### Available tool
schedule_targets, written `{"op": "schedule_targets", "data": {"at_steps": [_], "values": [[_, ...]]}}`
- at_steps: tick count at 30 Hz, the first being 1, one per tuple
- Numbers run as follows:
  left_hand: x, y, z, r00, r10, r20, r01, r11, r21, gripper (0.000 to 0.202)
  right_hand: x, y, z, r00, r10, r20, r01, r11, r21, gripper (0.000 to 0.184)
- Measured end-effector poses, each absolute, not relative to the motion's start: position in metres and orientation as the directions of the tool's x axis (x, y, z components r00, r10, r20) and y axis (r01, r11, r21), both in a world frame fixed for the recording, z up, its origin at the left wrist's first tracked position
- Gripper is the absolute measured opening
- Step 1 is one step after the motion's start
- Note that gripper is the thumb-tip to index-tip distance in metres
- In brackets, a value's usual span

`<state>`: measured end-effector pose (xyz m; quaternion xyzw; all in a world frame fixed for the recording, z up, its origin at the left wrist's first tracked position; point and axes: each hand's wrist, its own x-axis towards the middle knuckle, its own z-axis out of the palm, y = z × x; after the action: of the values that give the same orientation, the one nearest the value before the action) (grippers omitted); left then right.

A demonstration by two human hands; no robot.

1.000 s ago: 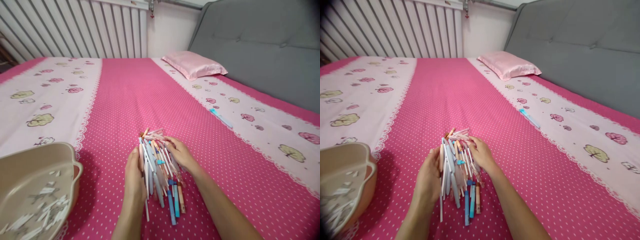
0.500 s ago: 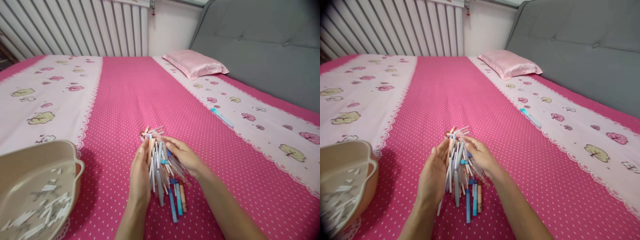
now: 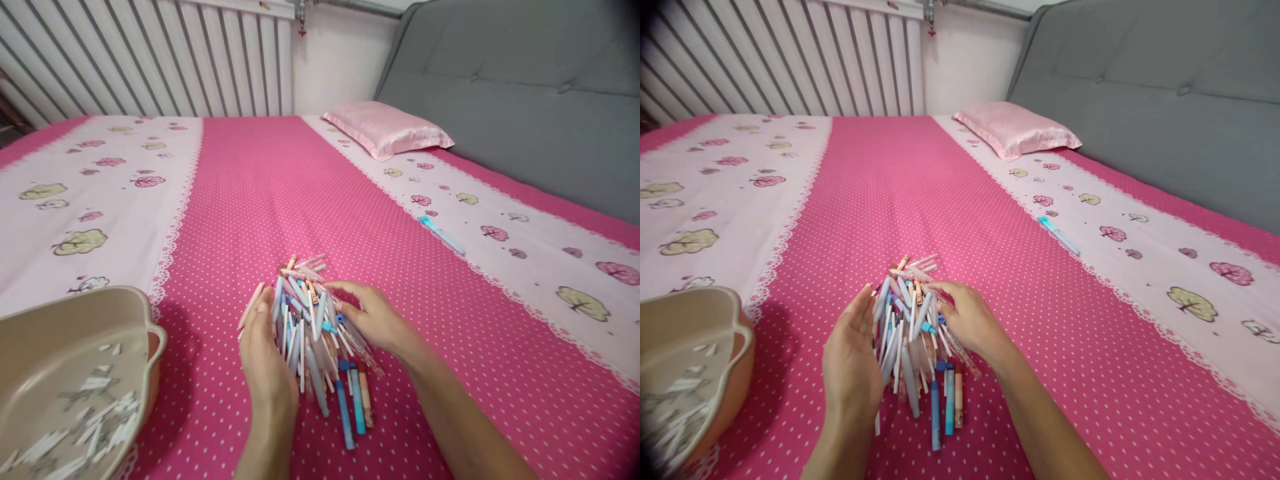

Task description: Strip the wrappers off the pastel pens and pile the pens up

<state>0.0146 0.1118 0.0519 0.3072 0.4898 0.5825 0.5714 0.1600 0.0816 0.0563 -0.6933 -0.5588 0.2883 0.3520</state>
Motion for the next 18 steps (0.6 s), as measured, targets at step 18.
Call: {"op": "schedule_targets", "data": {"at_steps": [18], "values": [[0.014, 0.109, 0.059, -0.288, 0.95, -0.122, -0.287, 0.036, 0.957, 0.028, 0.156, 0.082, 0.058, 0.038, 0.993, 0.115, 0.784, 0.042, -0.619, 0.021]]}}
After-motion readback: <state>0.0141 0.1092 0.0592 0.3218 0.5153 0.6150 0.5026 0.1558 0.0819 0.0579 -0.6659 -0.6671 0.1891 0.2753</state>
